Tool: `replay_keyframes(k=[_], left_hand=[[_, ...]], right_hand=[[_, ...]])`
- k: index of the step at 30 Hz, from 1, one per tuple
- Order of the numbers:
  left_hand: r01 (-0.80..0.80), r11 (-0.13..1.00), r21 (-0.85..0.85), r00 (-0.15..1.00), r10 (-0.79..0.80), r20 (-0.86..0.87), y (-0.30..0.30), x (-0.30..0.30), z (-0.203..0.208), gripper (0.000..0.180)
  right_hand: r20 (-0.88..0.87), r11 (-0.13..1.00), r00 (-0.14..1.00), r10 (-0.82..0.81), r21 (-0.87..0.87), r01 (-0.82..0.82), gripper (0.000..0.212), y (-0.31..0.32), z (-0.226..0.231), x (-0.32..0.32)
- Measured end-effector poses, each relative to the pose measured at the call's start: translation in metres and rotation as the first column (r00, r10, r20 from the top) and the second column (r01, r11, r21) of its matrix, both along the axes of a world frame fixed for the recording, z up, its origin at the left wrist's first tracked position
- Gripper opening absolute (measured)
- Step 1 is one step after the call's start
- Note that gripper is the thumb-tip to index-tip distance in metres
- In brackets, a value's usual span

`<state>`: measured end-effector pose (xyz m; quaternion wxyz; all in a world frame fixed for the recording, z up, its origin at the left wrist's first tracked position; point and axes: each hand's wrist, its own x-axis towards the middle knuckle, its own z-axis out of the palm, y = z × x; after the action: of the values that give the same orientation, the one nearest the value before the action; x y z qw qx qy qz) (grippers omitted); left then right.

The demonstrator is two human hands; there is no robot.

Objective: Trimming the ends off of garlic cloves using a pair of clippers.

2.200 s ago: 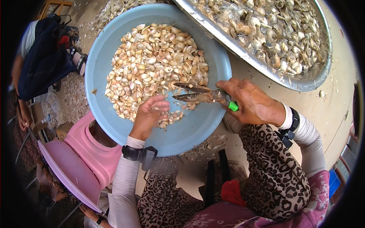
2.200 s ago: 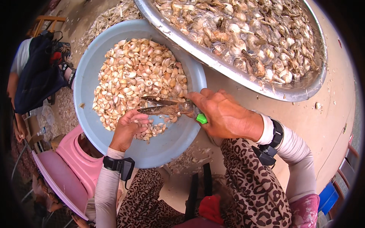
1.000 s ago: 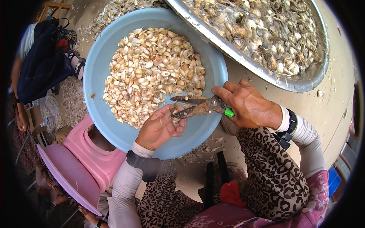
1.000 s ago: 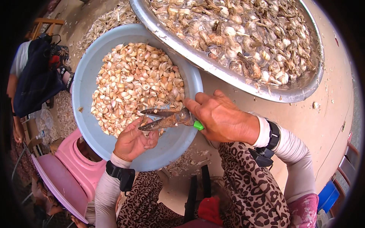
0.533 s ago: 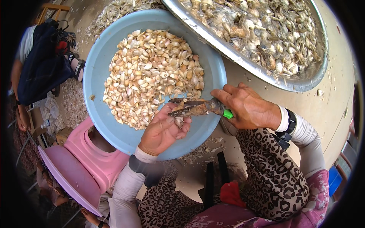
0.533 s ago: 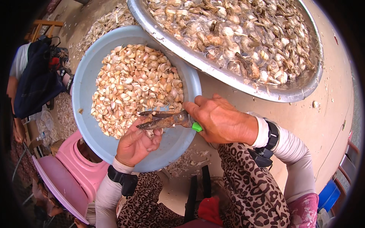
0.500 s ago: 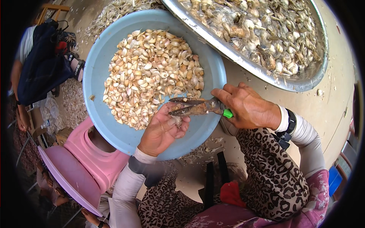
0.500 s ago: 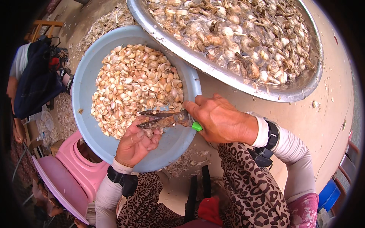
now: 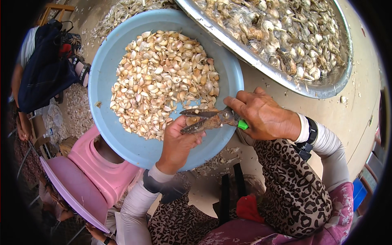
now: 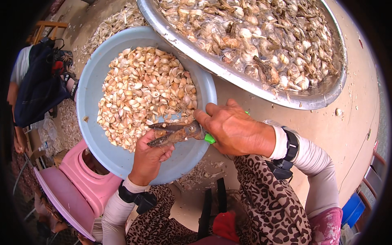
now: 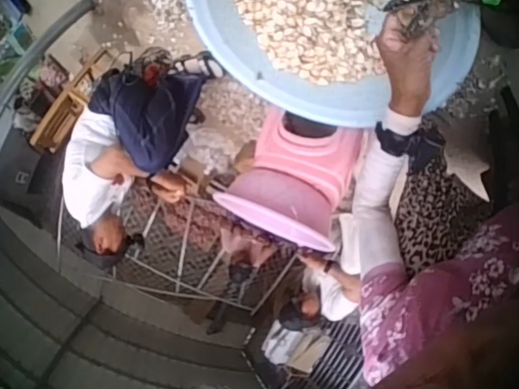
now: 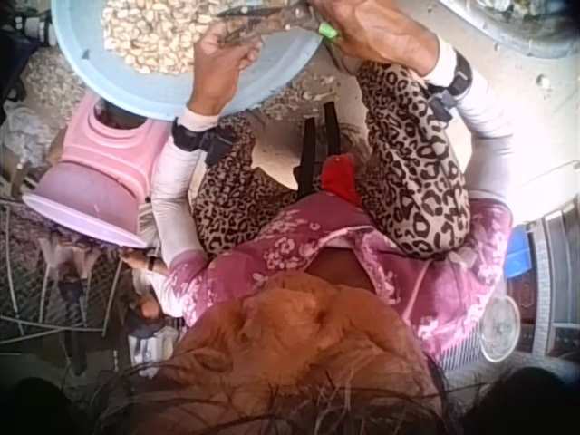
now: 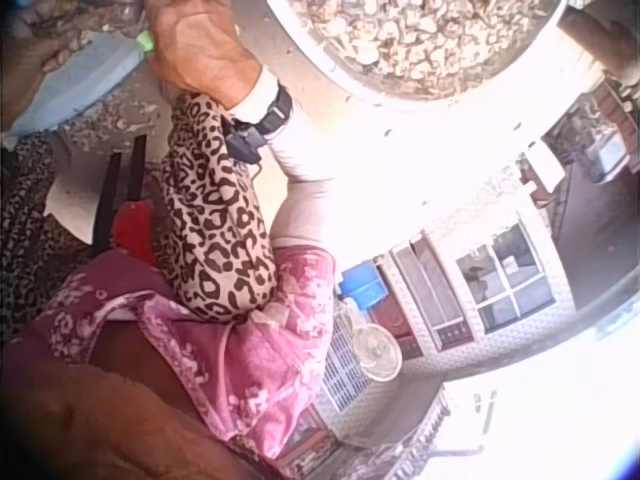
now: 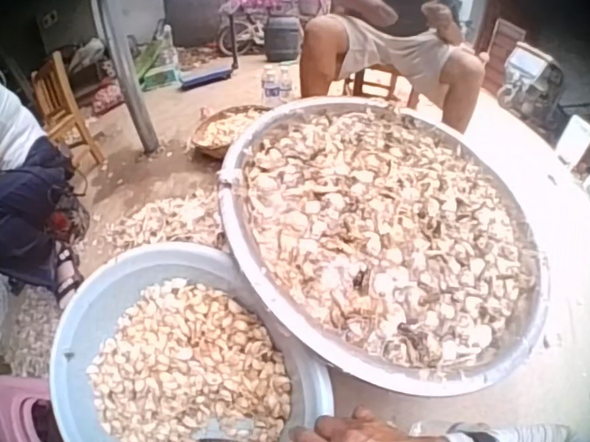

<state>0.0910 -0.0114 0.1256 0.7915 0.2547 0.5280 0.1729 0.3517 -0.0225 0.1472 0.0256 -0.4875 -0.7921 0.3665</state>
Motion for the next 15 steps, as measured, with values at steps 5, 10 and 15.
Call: replay_keyframes(k=[5, 10, 15], left_hand=[[0.049, 0.997, 0.055, 0.998, -0.046, -0.044, -0.003, 0.009, 0.009, 0.025], [0.047, 0.997, 0.054, 0.999, -0.046, -0.013, -0.001, 0.005, 0.009, 0.023], [0.047, 0.998, 0.035, 0.999, -0.048, 0.026, -0.001, 0.001, 0.007, 0.022]], right_hand=[[0.001, 1.0, 1.0, 0.012, 0.004, -0.012, 0.042, 0.0, 0.0, 0.0], [0.008, 1.0, 1.0, 0.013, -0.012, -0.013, 0.041, -0.001, -0.001, 0.001], [-0.006, 1.0, 1.0, 0.009, -0.001, -0.009, 0.041, 0.0, 0.001, 0.001]])
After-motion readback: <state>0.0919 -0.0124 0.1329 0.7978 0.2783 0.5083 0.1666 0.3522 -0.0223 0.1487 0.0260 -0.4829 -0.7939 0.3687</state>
